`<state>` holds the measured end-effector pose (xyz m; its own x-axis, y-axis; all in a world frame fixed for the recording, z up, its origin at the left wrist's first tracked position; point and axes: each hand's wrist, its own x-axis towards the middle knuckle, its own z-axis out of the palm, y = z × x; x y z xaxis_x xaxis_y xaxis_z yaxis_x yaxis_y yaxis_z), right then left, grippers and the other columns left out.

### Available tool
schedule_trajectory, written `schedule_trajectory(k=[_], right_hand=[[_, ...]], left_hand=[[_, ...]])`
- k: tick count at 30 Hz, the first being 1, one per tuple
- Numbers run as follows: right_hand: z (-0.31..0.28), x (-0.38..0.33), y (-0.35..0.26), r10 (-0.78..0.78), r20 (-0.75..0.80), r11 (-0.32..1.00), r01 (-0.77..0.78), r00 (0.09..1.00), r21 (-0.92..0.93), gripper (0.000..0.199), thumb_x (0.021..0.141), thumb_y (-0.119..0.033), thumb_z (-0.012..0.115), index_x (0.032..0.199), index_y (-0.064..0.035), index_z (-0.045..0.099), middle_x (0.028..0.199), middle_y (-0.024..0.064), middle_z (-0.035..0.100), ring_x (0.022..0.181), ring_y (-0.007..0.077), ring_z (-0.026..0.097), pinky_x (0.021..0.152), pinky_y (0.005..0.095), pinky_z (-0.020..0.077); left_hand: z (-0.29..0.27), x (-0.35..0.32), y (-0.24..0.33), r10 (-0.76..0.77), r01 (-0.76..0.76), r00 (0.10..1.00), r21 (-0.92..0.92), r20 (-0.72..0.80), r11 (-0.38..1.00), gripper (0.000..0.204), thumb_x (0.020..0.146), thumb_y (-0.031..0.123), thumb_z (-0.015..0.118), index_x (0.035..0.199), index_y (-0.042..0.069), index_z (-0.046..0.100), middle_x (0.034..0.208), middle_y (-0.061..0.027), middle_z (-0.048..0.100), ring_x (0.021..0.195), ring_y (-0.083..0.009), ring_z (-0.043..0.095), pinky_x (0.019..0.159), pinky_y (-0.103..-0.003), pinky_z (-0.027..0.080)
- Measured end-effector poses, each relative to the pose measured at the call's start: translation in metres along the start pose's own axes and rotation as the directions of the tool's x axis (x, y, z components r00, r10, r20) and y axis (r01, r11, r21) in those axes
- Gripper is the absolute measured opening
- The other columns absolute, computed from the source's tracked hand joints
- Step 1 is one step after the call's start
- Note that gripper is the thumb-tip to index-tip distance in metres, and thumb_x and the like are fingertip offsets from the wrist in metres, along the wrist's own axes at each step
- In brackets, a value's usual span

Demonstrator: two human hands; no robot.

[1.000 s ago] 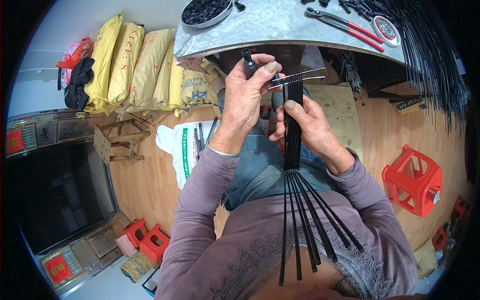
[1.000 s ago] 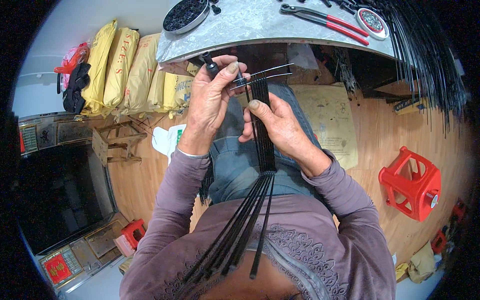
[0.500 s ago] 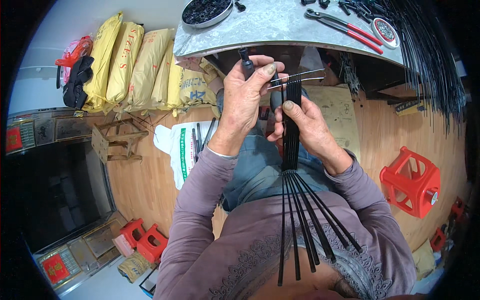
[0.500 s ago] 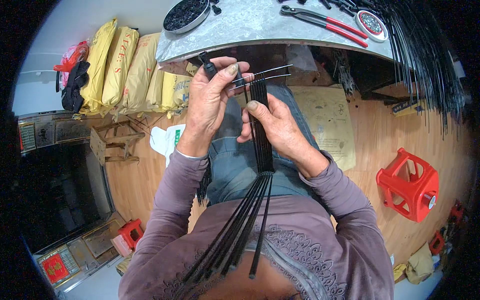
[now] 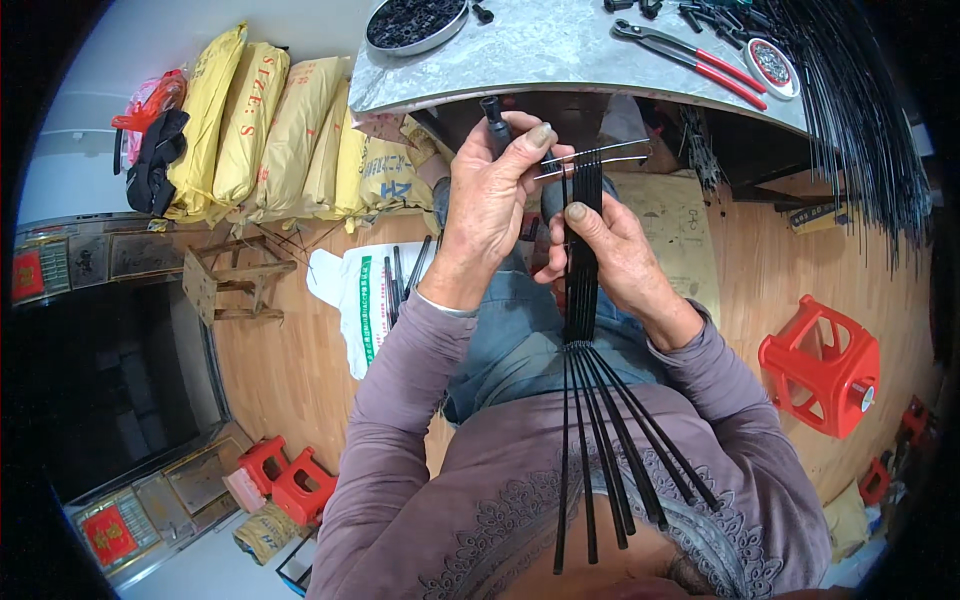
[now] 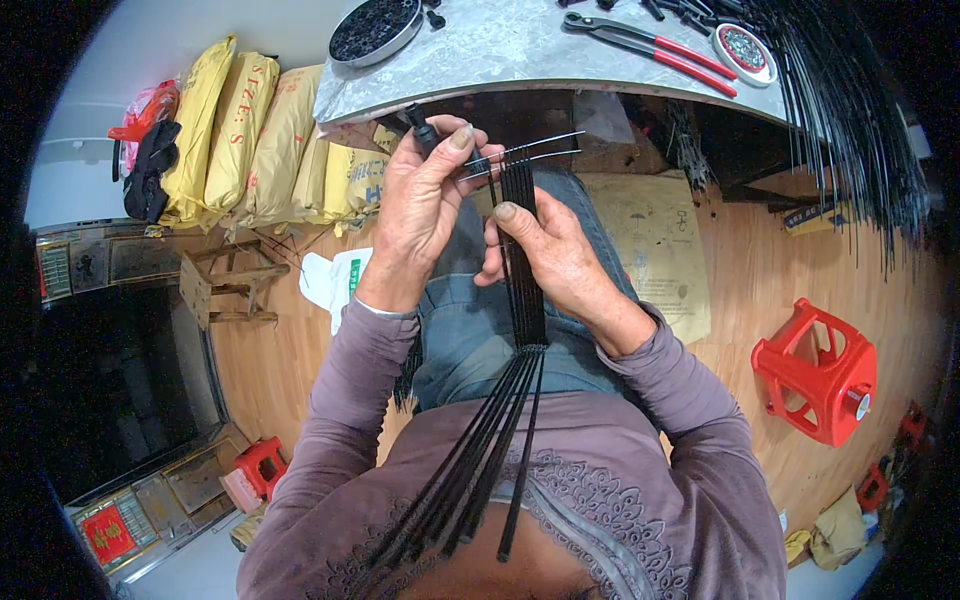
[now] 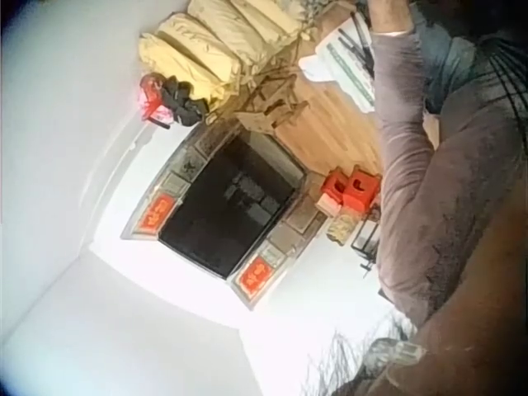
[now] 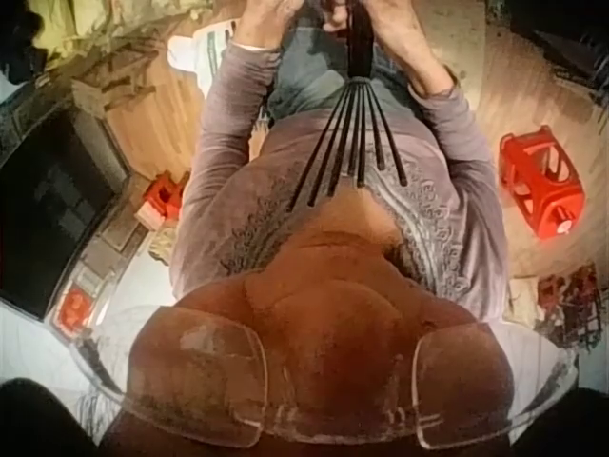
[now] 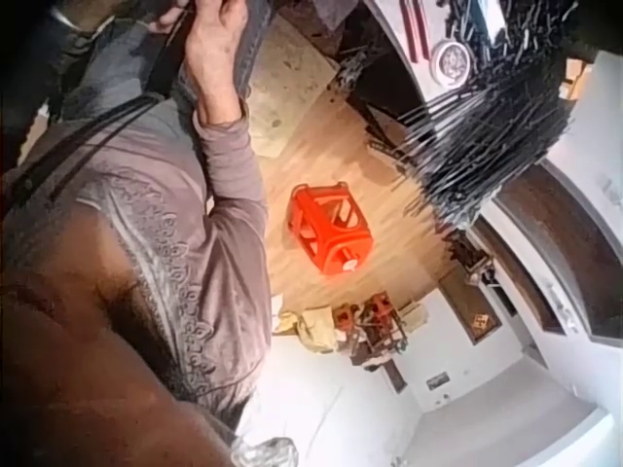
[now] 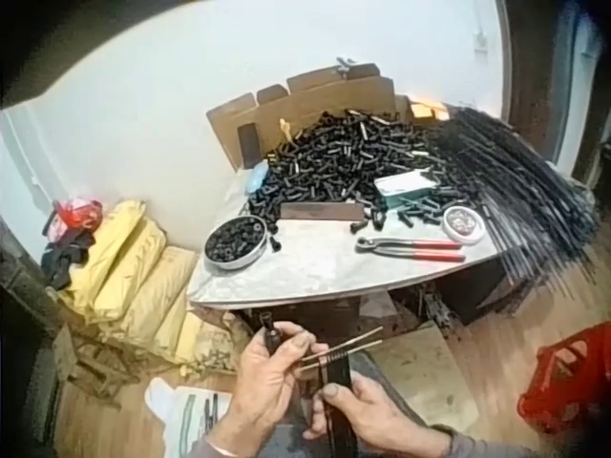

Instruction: The recorder is assembling and cutting bundles of black wires at a workbench station.

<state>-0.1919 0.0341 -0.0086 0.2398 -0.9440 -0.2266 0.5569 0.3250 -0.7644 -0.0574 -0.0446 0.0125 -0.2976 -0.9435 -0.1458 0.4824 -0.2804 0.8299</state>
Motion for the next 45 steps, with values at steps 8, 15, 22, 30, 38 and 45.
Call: schedule_trajectory(k=[8,15,22,30,38,45], right_hand=[[-0.002,0.003,0.007,-0.025,0.027,0.999,0.024,0.999,0.041,0.03,0.097,-0.029,0.053,0.101,-0.0005,0.048,0.083,0.0056,0.055,0.064,0.0141,0.061,0.062,0.0331,0.0592],[-0.001,0.003,0.007,-0.027,-0.012,0.999,0.027,1.0,0.021,0.027,0.097,-0.027,0.052,0.104,-0.0015,0.047,0.08,0.0055,0.054,0.063,0.0137,0.06,0.059,0.0338,0.0589],[0.008,0.001,0.005,-0.155,-0.126,0.944,0.109,0.98,-0.312,0.024,0.095,-0.021,0.057,0.107,-0.0017,0.05,0.076,0.0036,0.058,0.062,0.01,0.059,0.055,0.0248,0.0515],[0.004,0.002,0.0,-0.161,-0.115,0.954,0.125,0.98,-0.273,0.022,0.093,-0.017,0.06,0.108,-0.0028,0.056,0.08,0.003,0.062,0.067,0.0088,0.06,0.061,0.022,0.0517],[0.005,0.007,0.003,-0.27,-0.072,0.937,0.244,0.96,-0.251,0.022,0.092,-0.016,0.061,0.109,-0.0012,0.059,0.083,0.0038,0.065,0.075,0.0086,0.062,0.063,0.0225,0.0521],[-0.007,0.013,-0.013,-0.152,0.007,0.688,0.111,0.988,-0.717,0.024,0.087,-0.024,0.067,0.094,-0.0003,0.068,0.075,0.0042,0.065,0.068,0.0097,0.059,0.062,0.0268,0.0488]], left_hand=[[0.005,-0.002,0.002,0.021,-0.017,0.998,0.072,-0.056,0.997,0.015,0.086,0.007,0.068,0.098,0.004,0.06,0.088,-0.0048,0.063,0.081,-0.0145,0.062,0.072,-0.028,0.054],[0.007,-0.001,0.002,0.036,-0.029,0.997,0.105,-0.063,0.994,0.015,0.084,0.007,0.069,0.097,0.004,0.061,0.085,-0.0053,0.064,0.08,-0.0136,0.062,0.071,-0.026,0.053],[0.006,-0.006,0.004,0.064,-0.052,0.995,0.142,-0.082,0.989,0.014,0.084,0.004,0.068,0.097,0.003,0.062,0.089,-0.0101,0.066,0.08,-0.0173,0.064,0.074,-0.029,0.053],[0.002,-0.013,0.011,-0.004,0.015,0.997,0.155,-0.072,0.988,0.03,0.092,0.016,0.061,0.114,-0.003,0.057,0.09,-0.0089,0.064,0.085,-0.0158,0.061,0.078,-0.027,0.049],[-0.008,-0.034,-0.008,-0.011,0.032,0.996,0.249,-0.088,0.968,0.034,0.084,0.012,0.072,0.11,-0.004,0.058,0.078,-0.0017,0.061,0.062,-0.0066,0.054,0.056,-0.02,0.044],[-0.011,-0.031,-0.008,0.001,0.004,0.998,0.091,-0.061,0.996,0.023,0.084,0.005,0.067,0.105,-0.003,0.061,0.079,-0.0028,0.061,0.066,-0.0082,0.054,0.06,-0.023,0.044]])
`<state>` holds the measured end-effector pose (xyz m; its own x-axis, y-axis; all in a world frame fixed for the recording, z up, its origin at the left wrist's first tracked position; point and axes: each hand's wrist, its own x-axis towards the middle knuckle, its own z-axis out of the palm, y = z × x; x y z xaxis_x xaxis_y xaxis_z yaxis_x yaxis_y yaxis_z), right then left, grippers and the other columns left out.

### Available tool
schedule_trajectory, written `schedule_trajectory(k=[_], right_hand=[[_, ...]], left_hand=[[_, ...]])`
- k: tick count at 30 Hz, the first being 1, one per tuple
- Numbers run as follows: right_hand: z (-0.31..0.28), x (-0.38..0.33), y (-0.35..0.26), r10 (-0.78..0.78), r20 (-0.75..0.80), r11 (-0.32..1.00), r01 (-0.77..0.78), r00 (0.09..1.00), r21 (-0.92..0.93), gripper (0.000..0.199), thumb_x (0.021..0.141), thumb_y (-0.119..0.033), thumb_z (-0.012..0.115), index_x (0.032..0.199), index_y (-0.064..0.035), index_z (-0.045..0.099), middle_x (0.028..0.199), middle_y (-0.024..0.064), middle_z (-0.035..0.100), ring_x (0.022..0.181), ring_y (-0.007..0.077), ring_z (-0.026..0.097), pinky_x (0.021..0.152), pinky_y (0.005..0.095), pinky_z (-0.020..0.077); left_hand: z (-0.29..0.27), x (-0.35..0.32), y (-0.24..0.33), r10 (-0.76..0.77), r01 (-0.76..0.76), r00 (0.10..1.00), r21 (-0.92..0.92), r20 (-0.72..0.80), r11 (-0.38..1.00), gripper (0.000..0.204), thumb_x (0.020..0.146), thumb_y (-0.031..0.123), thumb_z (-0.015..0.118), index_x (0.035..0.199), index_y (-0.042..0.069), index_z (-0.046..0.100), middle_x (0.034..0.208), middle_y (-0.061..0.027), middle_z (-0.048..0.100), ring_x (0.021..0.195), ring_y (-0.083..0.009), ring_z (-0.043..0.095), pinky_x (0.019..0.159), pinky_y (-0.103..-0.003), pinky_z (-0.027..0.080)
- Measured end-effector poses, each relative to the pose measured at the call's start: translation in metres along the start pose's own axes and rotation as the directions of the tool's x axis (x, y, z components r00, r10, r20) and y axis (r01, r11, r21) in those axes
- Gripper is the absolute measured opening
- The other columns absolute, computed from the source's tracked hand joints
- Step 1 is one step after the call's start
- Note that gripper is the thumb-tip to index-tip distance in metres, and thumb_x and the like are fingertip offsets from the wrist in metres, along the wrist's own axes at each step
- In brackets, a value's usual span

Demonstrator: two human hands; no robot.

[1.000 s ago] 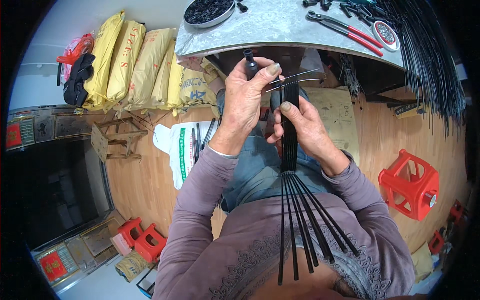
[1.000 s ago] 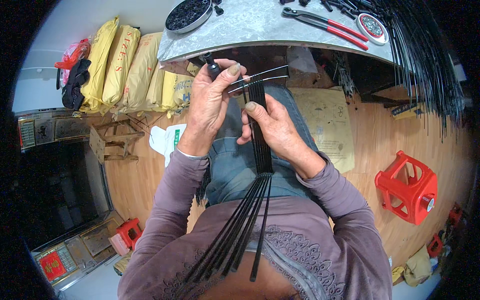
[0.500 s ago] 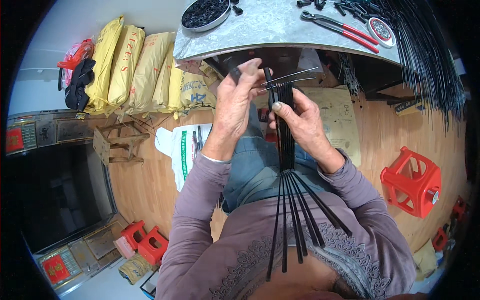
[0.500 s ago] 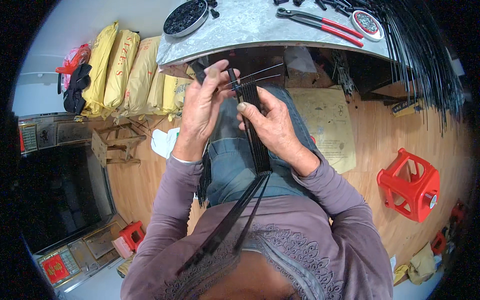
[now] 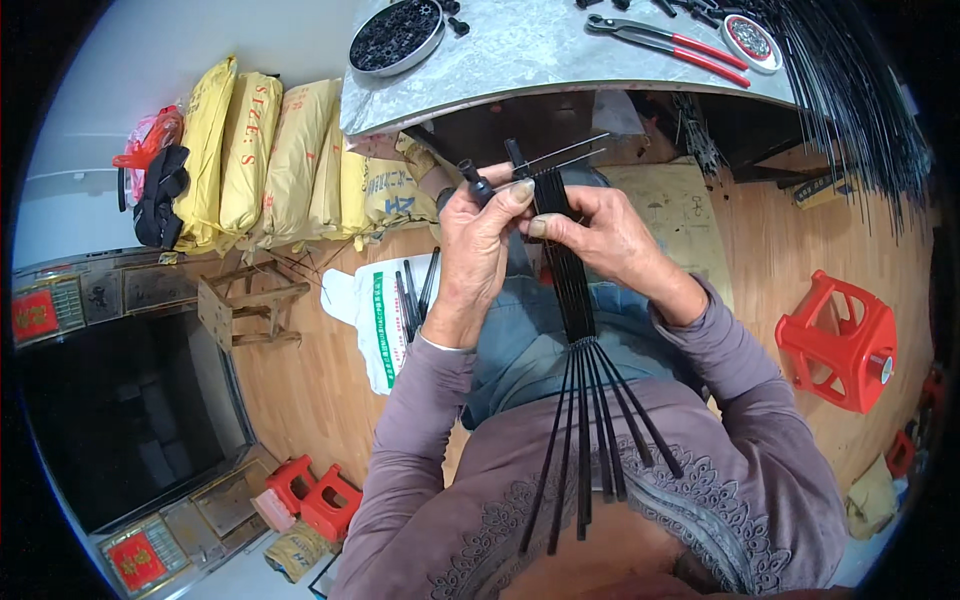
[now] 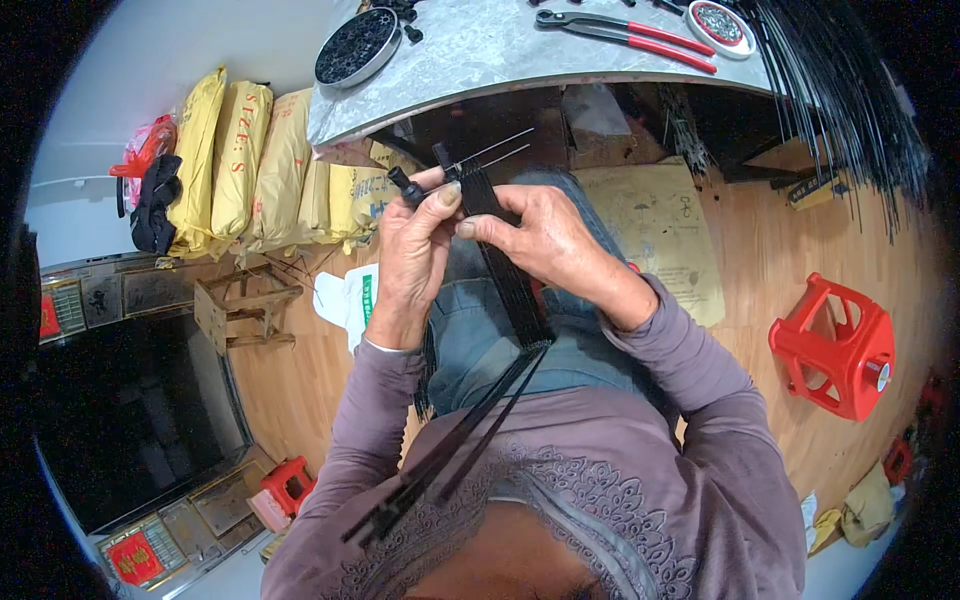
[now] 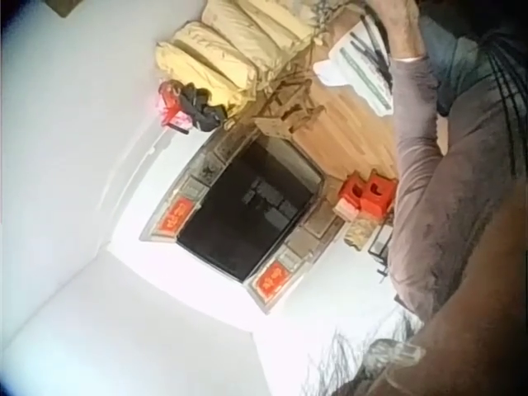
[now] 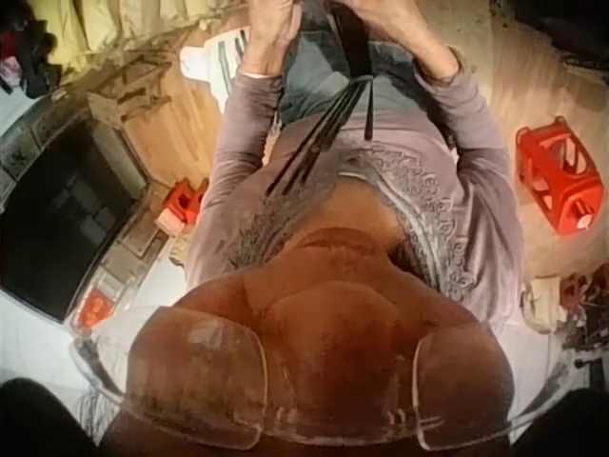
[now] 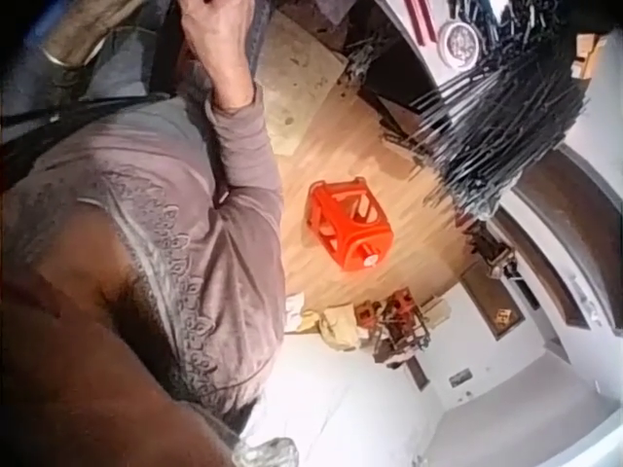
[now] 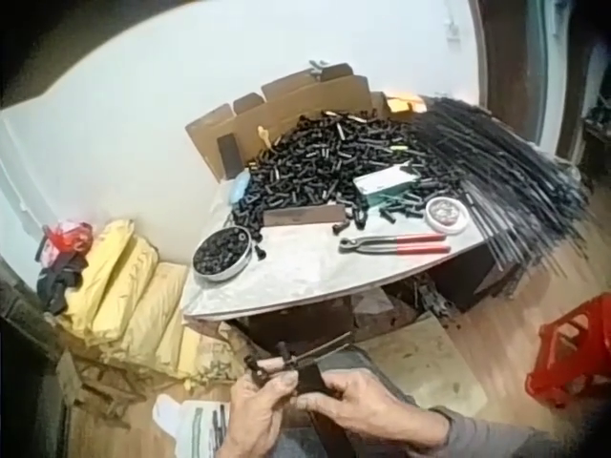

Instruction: The recorder is assembling and cutting bundles of black wires at a workbench station.

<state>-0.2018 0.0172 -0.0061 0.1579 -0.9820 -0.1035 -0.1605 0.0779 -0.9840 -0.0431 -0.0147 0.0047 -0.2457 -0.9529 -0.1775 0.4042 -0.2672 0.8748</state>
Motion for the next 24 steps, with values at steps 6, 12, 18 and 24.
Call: schedule_trajectory(k=[6,12,18,24], right_hand=[[0.002,0.006,0.013,0.064,0.114,0.924,-0.102,0.991,0.368,0.031,0.084,-0.032,0.07,0.091,-0.002,0.071,0.072,-0.0005,0.064,0.065,0.0078,0.054,0.06,0.0251,0.044],[0.005,0.009,0.019,0.153,0.233,0.783,-0.262,0.96,0.565,0.03,0.084,-0.035,0.07,0.085,-0.0057,0.071,0.073,-0.0023,0.063,0.061,0.0049,0.052,0.054,0.0203,0.0395],[0.007,0.015,0.034,0.195,0.236,0.864,-0.281,0.952,0.418,0.031,0.084,-0.036,0.07,0.089,-0.0055,0.068,0.079,-0.0004,0.065,0.06,0.0059,0.054,0.051,0.0204,0.0407],[0.002,0.01,0.032,0.138,0.424,0.722,-0.384,0.895,0.576,0.036,0.085,-0.039,0.068,0.098,-0.0056,0.068,0.087,0.0001,0.069,0.072,0.0044,0.061,0.057,0.0184,0.0464]], left_hand=[[-0.004,0.002,-0.003,-0.012,0.016,0.999,-0.078,0.046,0.997,0.023,0.085,0.005,0.066,0.107,-0.002,0.06,0.081,-0.0035,0.061,0.068,-0.0096,0.055,0.06,-0.023,0.045],[-0.007,0.002,-0.005,-0.036,0.044,0.997,-0.11,0.073,0.993,0.024,0.085,0.005,0.066,0.108,-0.002,0.059,0.081,-0.0035,0.061,0.068,-0.0095,0.056,0.059,-0.023,0.045],[-0.006,-0.006,-0.007,0.041,-0.041,0.999,-0.018,0.009,0.999,0.026,0.086,0.014,0.069,0.107,0.002,0.058,0.079,-0.0019,0.06,0.066,-0.0085,0.055,0.055,-0.021,0.044],[-0.01,-0.008,-0.003,-0.006,0.021,0.994,-0.146,0.108,0.989,0.019,0.086,0.014,0.069,0.101,0.007,0.059,0.079,0.0002,0.059,0.065,-0.0073,0.054,0.052,-0.021,0.041]])
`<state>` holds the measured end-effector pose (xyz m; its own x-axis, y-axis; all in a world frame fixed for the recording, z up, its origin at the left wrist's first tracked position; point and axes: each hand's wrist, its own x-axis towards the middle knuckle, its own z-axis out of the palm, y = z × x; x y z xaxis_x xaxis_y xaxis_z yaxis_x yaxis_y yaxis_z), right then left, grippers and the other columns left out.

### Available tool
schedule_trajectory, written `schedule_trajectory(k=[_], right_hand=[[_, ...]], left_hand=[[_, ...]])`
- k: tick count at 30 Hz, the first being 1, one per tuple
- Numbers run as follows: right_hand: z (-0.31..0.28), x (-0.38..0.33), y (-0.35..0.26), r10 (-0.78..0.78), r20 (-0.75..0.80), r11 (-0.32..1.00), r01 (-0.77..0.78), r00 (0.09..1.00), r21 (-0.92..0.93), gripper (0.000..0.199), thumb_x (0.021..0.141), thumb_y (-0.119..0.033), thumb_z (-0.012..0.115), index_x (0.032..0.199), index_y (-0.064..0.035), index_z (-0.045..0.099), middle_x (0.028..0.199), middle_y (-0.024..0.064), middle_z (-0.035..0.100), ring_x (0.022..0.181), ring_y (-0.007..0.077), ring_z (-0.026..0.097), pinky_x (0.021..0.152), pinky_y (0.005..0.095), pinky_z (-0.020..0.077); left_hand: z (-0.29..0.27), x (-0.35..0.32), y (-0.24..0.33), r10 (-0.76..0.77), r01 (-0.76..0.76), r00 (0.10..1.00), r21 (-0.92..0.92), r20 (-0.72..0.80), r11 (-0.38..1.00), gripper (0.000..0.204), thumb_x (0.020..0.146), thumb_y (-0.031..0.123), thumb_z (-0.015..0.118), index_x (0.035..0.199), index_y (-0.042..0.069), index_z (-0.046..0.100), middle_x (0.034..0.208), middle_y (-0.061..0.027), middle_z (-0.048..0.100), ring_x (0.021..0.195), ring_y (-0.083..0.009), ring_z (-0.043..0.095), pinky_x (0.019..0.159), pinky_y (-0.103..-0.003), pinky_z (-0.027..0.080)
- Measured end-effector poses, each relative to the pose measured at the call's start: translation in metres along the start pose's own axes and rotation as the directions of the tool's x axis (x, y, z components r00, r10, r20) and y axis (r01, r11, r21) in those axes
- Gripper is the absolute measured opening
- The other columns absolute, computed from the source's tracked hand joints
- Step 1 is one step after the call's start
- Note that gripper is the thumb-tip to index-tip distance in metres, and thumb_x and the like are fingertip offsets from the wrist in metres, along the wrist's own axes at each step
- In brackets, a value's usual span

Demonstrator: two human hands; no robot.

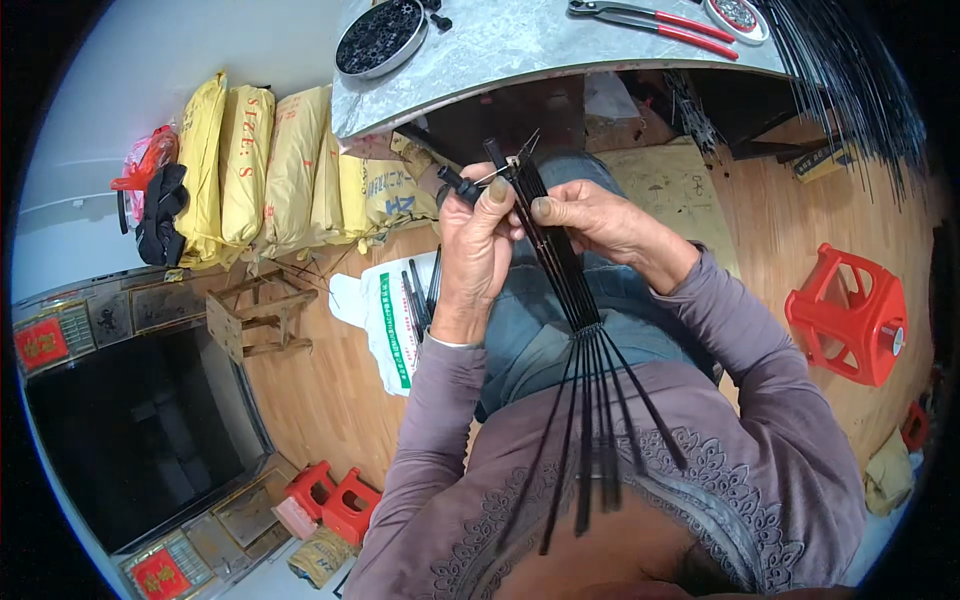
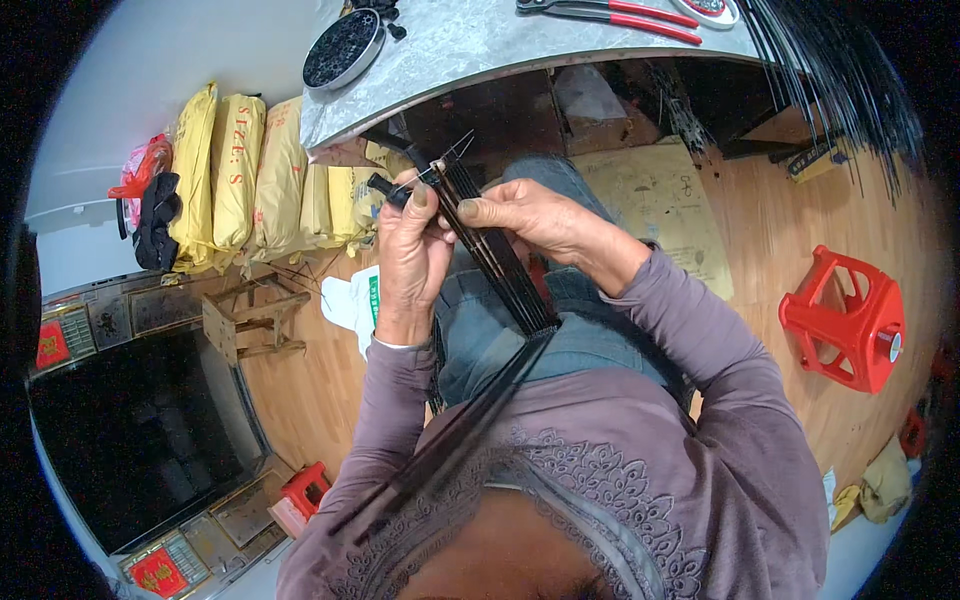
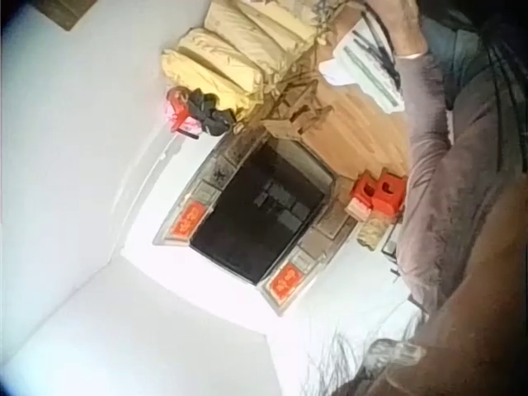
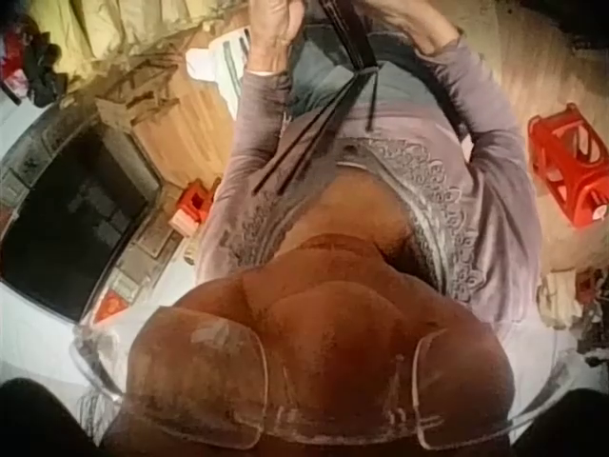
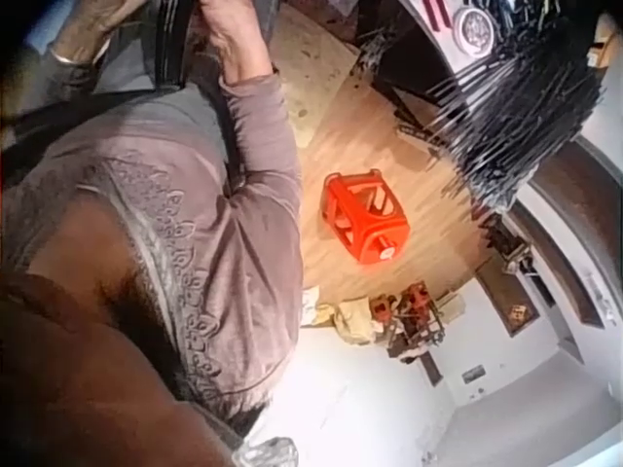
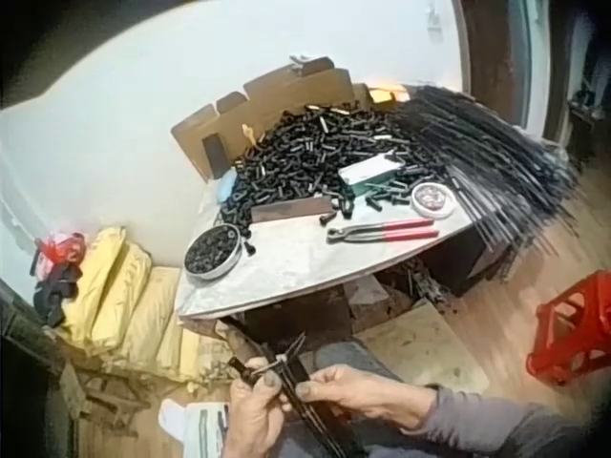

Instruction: The recorder is assembling and cutting bundles of black wires at a workbench station.

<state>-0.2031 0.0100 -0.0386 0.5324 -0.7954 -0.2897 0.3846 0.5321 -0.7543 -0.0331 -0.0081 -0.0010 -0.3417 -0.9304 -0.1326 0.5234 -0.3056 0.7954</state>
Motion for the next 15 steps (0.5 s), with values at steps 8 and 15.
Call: schedule_trajectory(k=[8,15], right_hand=[[0.026,0.0,-0.009,-0.38,-0.117,0.918,0.358,0.918,-0.171,0.029,0.089,-0.018,0.066,0.107,0.0014,0.056,0.092,0.0061,0.064,0.073,0.0112,0.062,0.061,0.0231,0.0506],[0.05,0.001,-0.017,-0.347,-0.218,0.938,0.34,0.912,-0.069,0.028,0.09,-0.008,0.061,0.112,0.0012,0.048,0.086,0.0078,0.061,0.068,0.0138,0.063,0.058,0.0262,0.0555]], left_hand=[[0.003,-0.001,0.004,0.071,-0.047,0.992,0.218,-0.102,0.975,0.018,0.084,0.014,0.07,0.096,0.005,0.06,0.074,0.0011,0.058,0.059,-0.0053,0.05,0.051,-0.019,0.04],[0.001,0.004,0.008,0.106,-0.062,0.983,0.272,-0.151,0.96,0.024,0.092,0.023,0.062,0.099,0.0,0.059,0.068,0.0028,0.051,0.056,-0.004,0.045,0.049,-0.019,0.035]])
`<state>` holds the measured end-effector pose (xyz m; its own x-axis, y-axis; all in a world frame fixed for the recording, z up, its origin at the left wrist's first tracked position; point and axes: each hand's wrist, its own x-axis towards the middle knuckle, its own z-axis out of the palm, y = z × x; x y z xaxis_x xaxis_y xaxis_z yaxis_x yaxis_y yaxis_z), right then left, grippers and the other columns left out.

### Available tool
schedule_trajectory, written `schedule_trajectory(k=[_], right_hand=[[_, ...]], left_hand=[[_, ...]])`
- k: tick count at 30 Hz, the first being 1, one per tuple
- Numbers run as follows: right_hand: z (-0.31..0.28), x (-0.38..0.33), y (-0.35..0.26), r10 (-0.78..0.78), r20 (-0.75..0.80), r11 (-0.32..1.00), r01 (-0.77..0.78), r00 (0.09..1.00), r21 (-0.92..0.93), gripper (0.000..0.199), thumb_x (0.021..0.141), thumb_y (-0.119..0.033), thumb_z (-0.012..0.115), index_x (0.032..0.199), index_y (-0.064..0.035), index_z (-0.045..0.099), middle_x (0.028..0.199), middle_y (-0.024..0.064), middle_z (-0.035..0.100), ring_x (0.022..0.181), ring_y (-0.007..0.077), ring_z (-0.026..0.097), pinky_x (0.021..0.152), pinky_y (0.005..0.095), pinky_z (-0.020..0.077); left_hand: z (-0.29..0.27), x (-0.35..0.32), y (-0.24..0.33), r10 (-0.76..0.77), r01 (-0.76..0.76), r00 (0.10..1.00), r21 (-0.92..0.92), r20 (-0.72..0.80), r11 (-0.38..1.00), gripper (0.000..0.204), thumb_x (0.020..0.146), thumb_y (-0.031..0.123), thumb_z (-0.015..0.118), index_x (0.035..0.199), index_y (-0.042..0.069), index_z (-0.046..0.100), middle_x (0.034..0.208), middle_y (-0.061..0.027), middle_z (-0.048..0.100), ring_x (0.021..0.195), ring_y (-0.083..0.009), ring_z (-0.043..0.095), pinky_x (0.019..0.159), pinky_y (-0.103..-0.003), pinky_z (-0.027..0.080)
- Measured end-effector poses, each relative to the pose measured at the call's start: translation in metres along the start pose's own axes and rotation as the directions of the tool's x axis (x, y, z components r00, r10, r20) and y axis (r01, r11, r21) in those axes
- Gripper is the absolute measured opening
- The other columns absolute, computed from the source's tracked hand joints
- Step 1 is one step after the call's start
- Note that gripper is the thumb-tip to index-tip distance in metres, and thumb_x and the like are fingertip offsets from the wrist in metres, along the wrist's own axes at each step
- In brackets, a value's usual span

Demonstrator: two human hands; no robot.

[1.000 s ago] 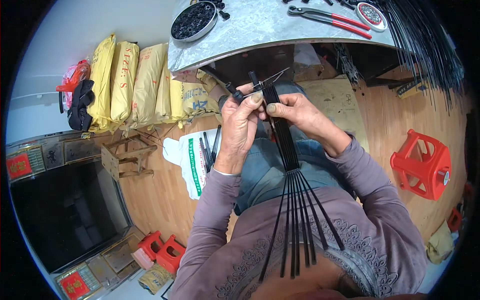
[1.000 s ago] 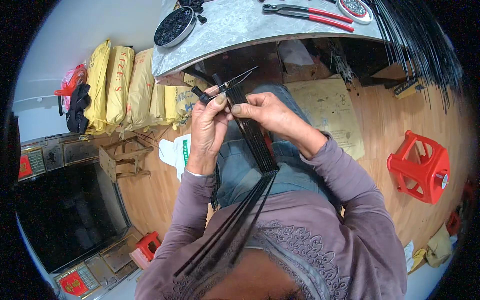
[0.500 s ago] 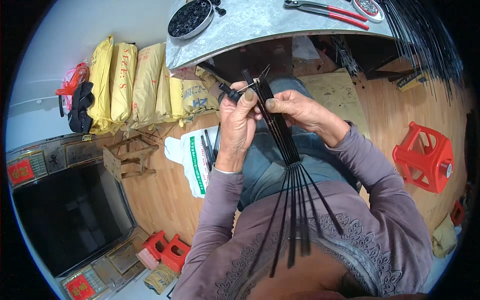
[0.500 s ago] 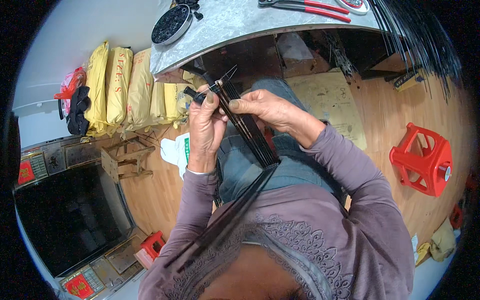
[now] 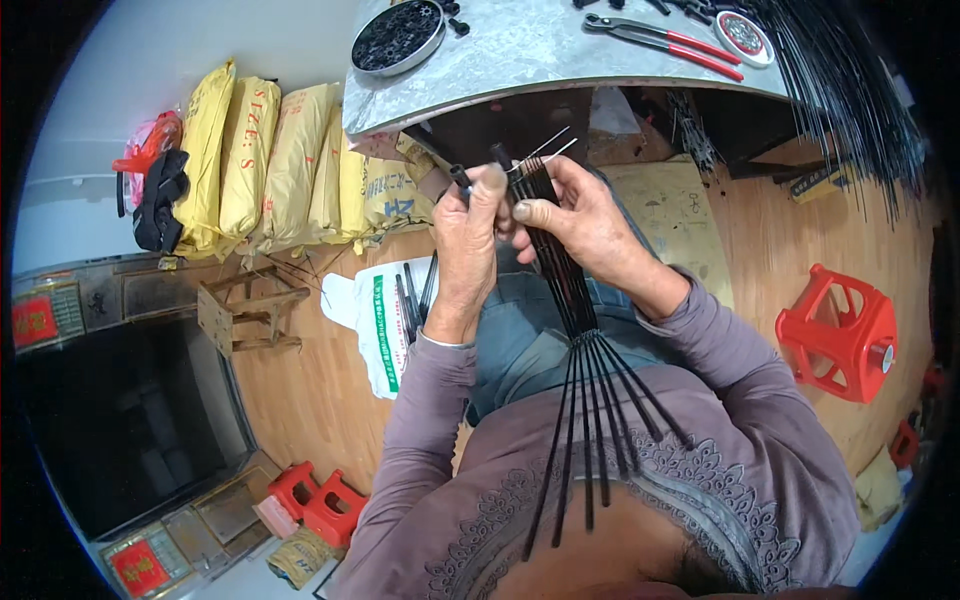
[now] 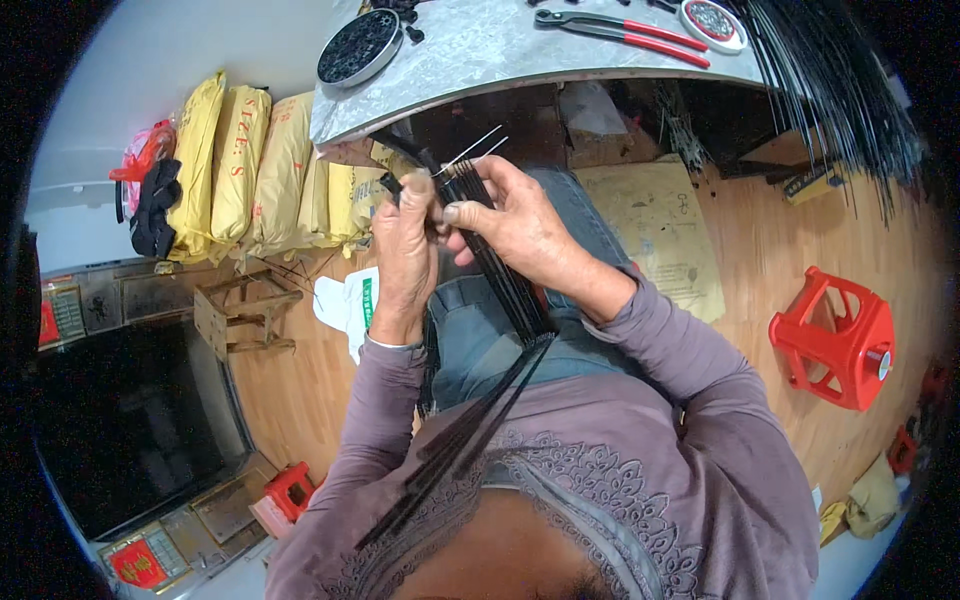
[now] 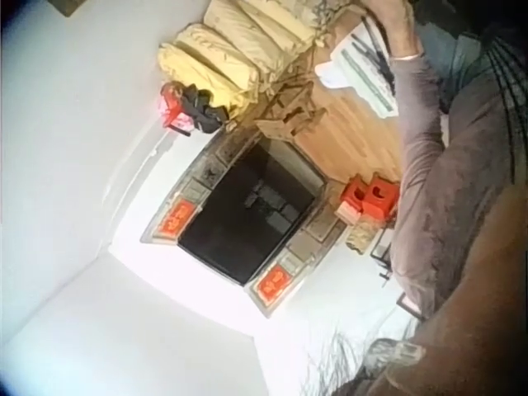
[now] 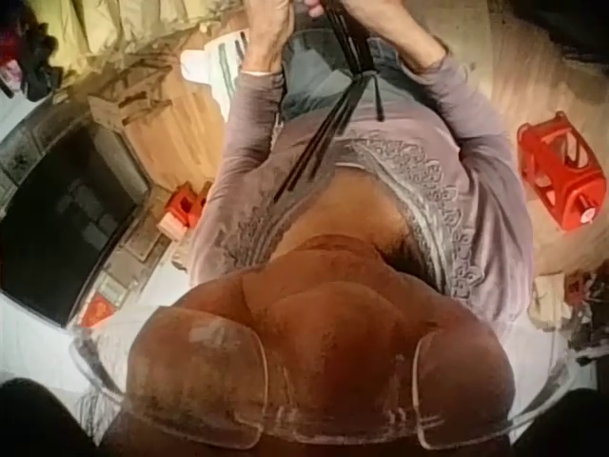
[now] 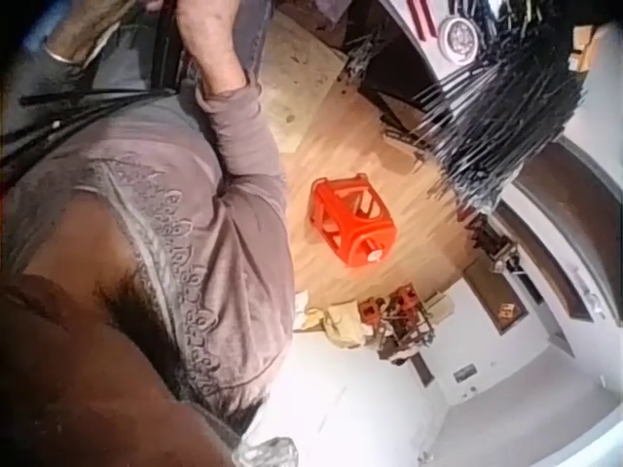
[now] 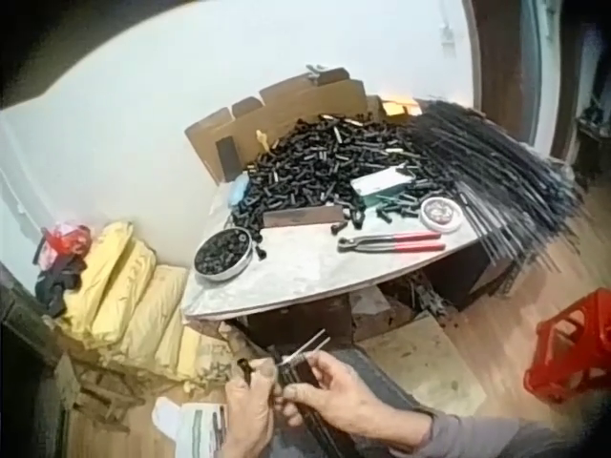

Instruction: The recorder is assembling and cutting bundles of black wires at a workbench station.

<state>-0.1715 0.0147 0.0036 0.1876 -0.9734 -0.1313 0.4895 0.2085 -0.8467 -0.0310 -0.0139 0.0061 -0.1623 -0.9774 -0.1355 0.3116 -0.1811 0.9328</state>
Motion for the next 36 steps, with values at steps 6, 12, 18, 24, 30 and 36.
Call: schedule_trajectory(k=[6,12,18,24,30,36], right_hand=[[0.009,0.001,-0.003,0.002,-0.015,0.996,-0.004,1.0,-0.094,0.028,0.092,-0.008,0.057,0.118,-0.0042,0.045,0.072,0.0032,0.058,0.059,0.0089,0.057,0.05,0.023,0.0487],[0.008,-0.002,-0.001,-0.044,-0.059,0.986,0.034,0.997,-0.16,0.023,0.092,-0.009,0.056,0.112,-0.0022,0.048,0.071,0.0031,0.056,0.057,0.0084,0.053,0.053,0.0221,0.0473],[0.0,-0.002,-0.001,0.011,-0.012,0.997,-0.012,1.0,-0.078,0.017,0.092,-0.012,0.057,0.105,-0.002,0.051,0.07,0.0035,0.056,0.057,0.0091,0.053,0.051,0.0227,0.0466],[0.001,0.0,0.003,-0.021,-0.027,1.0,0.02,0.999,-0.012,0.015,0.092,-0.014,0.059,0.099,-0.0019,0.053,0.069,0.0035,0.055,0.056,0.0091,0.053,0.049,0.022,0.0455],[0.005,-0.001,0.001,-0.01,-0.062,0.997,0.005,0.998,-0.073,0.017,0.091,-0.014,0.061,0.1,-0.0026,0.052,0.067,0.003,0.054,0.054,0.0089,0.052,0.047,0.0212,0.0437],[0.006,0.001,0.004,-0.025,-0.063,0.999,0.022,0.998,-0.048,0.019,0.09,-0.016,0.063,0.102,-0.0046,0.054,0.063,-0.0004,0.055,0.05,0.0064,0.051,0.045,0.0201,0.0417]], left_hand=[[-0.006,0.04,0.028,0.041,-0.039,0.995,0.027,-0.088,0.999,0.065,0.097,0.058,0.035,0.103,-0.002,0.061,0.079,-0.0044,0.054,0.074,-0.0121,0.051,0.065,-0.025,0.041],[0.01,0.048,0.033,-0.212,0.177,0.909,0.128,0.358,0.976,0.051,0.098,0.047,0.041,0.101,0.001,0.062,0.093,-0.0055,0.059,0.088,-0.0135,0.054,0.082,-0.029,0.045],[0.004,0.048,0.028,-0.066,0.062,0.949,0.023,0.307,0.998,0.037,0.093,0.033,0.06,0.111,0.001,0.059,0.092,-0.001,0.06,0.083,-0.0086,0.054,0.077,-0.024,0.044],[0.004,0.046,0.032,-0.009,-0.012,0.961,0.078,0.275,0.997,0.032,0.094,0.03,0.06,0.106,0.001,0.061,0.087,-0.0036,0.062,0.081,-0.0092,0.057,0.076,-0.023,0.046],[0.006,0.042,0.034,-0.024,0.02,0.943,0.016,0.333,1.0,0.035,0.094,0.028,0.059,0.116,0.0,0.059,0.092,-0.0035,0.063,0.083,-0.0105,0.057,0.077,-0.025,0.048],[0.002,0.046,0.029,-0.033,0.022,0.952,0.042,0.303,0.999,0.036,0.091,0.025,0.063,0.117,0.001,0.059,0.092,-0.0034,0.061,0.079,-0.0111,0.058,0.074,-0.024,0.05]])
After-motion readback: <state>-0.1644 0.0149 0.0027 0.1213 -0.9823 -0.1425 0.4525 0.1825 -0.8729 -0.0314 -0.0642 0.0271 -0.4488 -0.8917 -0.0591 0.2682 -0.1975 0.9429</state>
